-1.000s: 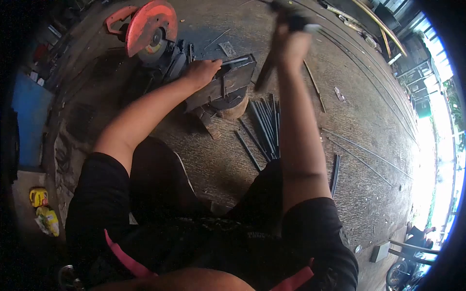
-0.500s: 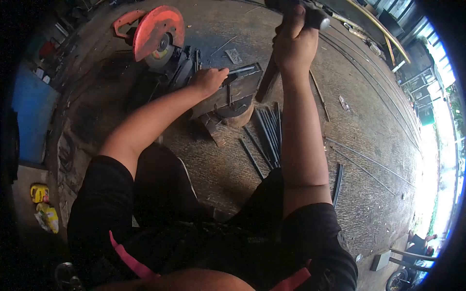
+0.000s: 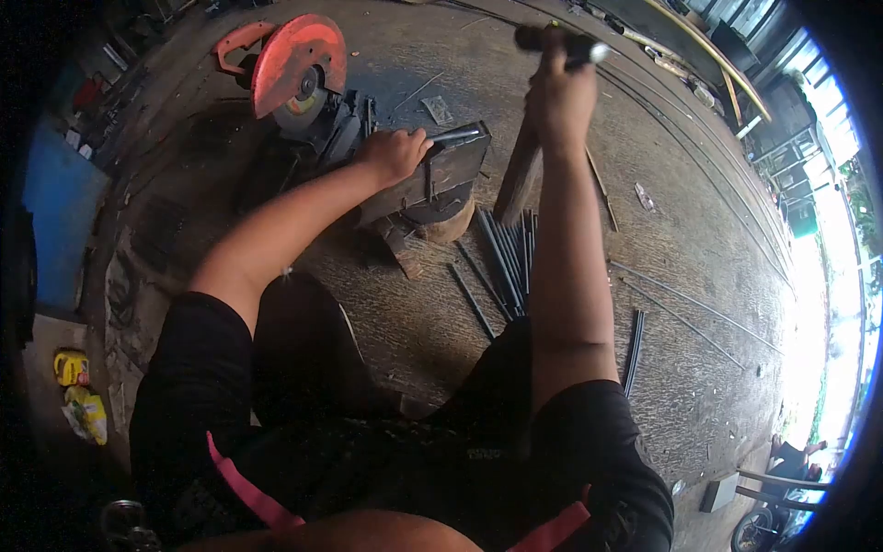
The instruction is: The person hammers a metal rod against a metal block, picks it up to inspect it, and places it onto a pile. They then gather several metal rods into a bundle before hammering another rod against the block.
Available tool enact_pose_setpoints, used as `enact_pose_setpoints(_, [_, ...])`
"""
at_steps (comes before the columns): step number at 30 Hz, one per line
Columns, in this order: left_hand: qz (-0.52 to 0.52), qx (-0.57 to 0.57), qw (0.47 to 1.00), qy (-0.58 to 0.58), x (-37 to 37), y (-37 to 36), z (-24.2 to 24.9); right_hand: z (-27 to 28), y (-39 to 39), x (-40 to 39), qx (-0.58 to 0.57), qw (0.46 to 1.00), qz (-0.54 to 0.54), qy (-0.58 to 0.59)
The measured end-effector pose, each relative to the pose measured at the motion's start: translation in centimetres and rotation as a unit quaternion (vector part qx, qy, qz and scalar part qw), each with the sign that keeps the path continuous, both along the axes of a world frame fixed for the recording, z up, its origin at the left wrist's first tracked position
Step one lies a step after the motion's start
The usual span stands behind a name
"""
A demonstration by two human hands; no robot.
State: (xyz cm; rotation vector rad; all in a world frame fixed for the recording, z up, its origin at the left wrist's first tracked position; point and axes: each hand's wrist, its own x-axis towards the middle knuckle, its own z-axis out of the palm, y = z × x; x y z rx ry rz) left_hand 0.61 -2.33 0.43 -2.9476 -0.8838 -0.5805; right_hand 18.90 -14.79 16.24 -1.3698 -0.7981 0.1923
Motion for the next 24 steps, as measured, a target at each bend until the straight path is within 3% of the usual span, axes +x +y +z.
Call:
enact_pose_setpoints(2, [-0.014,0.003,1.000,-0.006,-0.1,0.2,-0.3,1.3,-0.7,-0.5,0.070,0.997,-0.001,-0.021])
enact_pose_setpoints(5, [0.002,-0.033,0.999,0.017,0.3,0.3,-0.4,-3.8,2.1,1.4,0.044,0.990,-0.061,-0.118])
enact_pose_setpoints(6, [0.010,-0.039,0.999,0.036,0.4,0.3,-0.5,-5.9,2.6,0.8,-0.029,0.989,-0.063,-0.128])
enact_pose_setpoints(7, [0.015,-0.045,0.997,0.054,0.5,0.2,-0.5,-7.5,2.8,0.1,-0.240,0.944,-0.113,-0.195])
enact_pose_setpoints(8, [0.009,-0.042,0.998,0.051,0.6,0.1,-1.0,-11.1,3.9,0.6,-0.323,0.922,-0.066,-0.202])
enact_pose_setpoints(9, [0.007,-0.042,0.998,0.038,0.6,0.4,-1.8,-10.2,1.3,-1.2,-0.327,0.928,0.017,-0.176])
enact_pose_setpoints(10, [0.007,-0.038,0.999,0.023,0.7,0.8,-1.4,-11.1,2.1,-0.8,-0.278,0.947,0.031,-0.160])
enact_pose_setpoints(13, [0.023,-0.032,0.998,0.046,0.5,0.4,-1.4,-9.2,3.0,0.7,-0.364,0.923,0.062,-0.111])
enact_pose_setpoints(16, [0.010,-0.019,0.999,0.031,0.0,0.7,-1.2,-5.6,3.3,1.3,-0.141,0.982,-0.008,-0.128])
enact_pose_setpoints(17, [-0.003,-0.016,1.000,0.001,-0.1,0.8,-1.3,-1.9,1.3,-0.6,-0.074,0.995,0.024,-0.066])
enact_pose_setpoints(19, [-0.003,-0.018,1.000,-0.013,-0.1,1.1,-1.7,1.4,-0.7,-2.2,0.066,0.995,0.051,-0.056])
enact_pose_setpoints(22, [0.012,-0.022,1.000,-0.011,0.3,1.2,-1.0,0.1,0.3,-1.7,0.100,0.973,-0.069,-0.195])
enact_pose_setpoints(24, [0.026,-0.037,0.999,0.009,-0.1,0.6,-1.1,-3.2,1.5,-2.0,0.022,0.948,-0.075,-0.307])
